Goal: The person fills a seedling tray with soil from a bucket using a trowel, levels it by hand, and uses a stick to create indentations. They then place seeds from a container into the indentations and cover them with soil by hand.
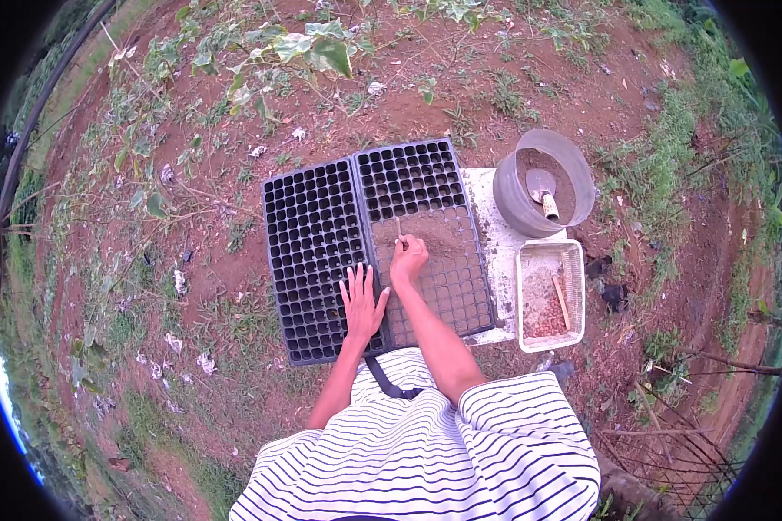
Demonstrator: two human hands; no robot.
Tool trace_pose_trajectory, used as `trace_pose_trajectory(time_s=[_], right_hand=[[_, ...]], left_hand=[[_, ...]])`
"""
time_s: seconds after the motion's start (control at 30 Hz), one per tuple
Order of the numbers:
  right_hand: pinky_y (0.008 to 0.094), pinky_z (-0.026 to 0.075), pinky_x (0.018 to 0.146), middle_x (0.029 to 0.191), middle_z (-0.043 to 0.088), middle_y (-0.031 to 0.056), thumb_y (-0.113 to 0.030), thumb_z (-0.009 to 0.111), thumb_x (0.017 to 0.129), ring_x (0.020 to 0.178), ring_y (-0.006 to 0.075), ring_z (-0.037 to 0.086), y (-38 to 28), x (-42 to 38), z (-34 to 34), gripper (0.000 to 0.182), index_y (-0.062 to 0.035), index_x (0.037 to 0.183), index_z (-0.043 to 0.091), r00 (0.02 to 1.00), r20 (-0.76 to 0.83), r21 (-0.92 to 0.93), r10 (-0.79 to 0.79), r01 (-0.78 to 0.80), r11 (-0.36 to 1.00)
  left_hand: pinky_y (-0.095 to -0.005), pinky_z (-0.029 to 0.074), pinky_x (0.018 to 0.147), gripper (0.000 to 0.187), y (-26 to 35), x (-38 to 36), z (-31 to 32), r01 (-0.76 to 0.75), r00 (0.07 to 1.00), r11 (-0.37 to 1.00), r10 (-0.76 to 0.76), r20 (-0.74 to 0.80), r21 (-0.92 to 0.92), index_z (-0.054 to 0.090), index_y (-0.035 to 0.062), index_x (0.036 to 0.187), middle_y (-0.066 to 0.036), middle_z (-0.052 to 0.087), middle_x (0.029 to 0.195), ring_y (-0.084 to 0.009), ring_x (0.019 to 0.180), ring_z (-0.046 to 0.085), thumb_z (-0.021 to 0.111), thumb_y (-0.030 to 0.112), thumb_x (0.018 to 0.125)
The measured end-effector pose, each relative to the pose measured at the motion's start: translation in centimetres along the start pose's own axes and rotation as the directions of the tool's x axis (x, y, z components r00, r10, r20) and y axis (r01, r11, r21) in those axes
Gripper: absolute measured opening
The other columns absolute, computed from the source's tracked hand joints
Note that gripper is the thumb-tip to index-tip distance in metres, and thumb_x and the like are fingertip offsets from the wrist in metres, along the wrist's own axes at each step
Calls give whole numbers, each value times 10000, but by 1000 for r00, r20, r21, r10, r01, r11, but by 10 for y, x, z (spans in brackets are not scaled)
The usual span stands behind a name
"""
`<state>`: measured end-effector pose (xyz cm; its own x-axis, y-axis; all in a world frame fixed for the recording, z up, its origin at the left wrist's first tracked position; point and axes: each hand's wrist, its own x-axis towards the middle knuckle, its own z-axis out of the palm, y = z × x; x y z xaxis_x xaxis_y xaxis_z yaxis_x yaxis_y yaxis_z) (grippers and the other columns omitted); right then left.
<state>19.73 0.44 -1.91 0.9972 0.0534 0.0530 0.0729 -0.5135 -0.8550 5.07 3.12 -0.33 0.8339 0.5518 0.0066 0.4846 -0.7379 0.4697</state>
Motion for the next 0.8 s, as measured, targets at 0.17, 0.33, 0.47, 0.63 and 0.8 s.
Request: trace_pose_trajectory(time_s=[0.17,0.33,0.47,0.63,0.8], right_hand=[[354,522,659,780,640,138,-15,713,770,688,256,663,-3,2,5,74,1,840,696,1000,10,-36,-12,13,999],[365,525,670,780,641,148,-21,706,778,695,266,666,-9,7,9,70,7,841,697,998,51,-46,-47,49,998],[369,526,678,781,643,156,-19,701,777,703,276,668,-10,14,15,68,3,842,700,995,84,-24,-56,58,998],[368,531,695,800,669,175,-8,689,775,723,279,675,-14,25,23,81,0,854,707,983,158,-79,-89,103,992],[388,522,734,821,670,196,-17,688,773,786,317,669,-12,40,33,90,4,860,700,969,230,-17,-86,92,996]], left_hand=[[-551,88,1158,606,2,32,4,-19,1000,998,20,-13,67,319,8,1463,-132,240,1563,-344,1449,173,426,370,988],[-551,95,1157,608,0,59,10,-51,999,987,53,-10,150,286,-6,1471,-147,229,1564,-320,1453,178,401,346,989],[-551,95,1158,626,0,66,13,-70,998,980,68,15,188,266,-10,1476,-157,213,1567,-317,1456,174,418,312,962],[-562,90,1150,668,2,74,18,-84,996,974,79,35,208,231,-25,1483,-181,197,1566,-323,1463,153,436,281,926],[-555,82,1153,652,4,79,20,-70,998,977,70,7,201,224,-33,1483,-186,187,1568,-320,1466,142,411,286,946]])
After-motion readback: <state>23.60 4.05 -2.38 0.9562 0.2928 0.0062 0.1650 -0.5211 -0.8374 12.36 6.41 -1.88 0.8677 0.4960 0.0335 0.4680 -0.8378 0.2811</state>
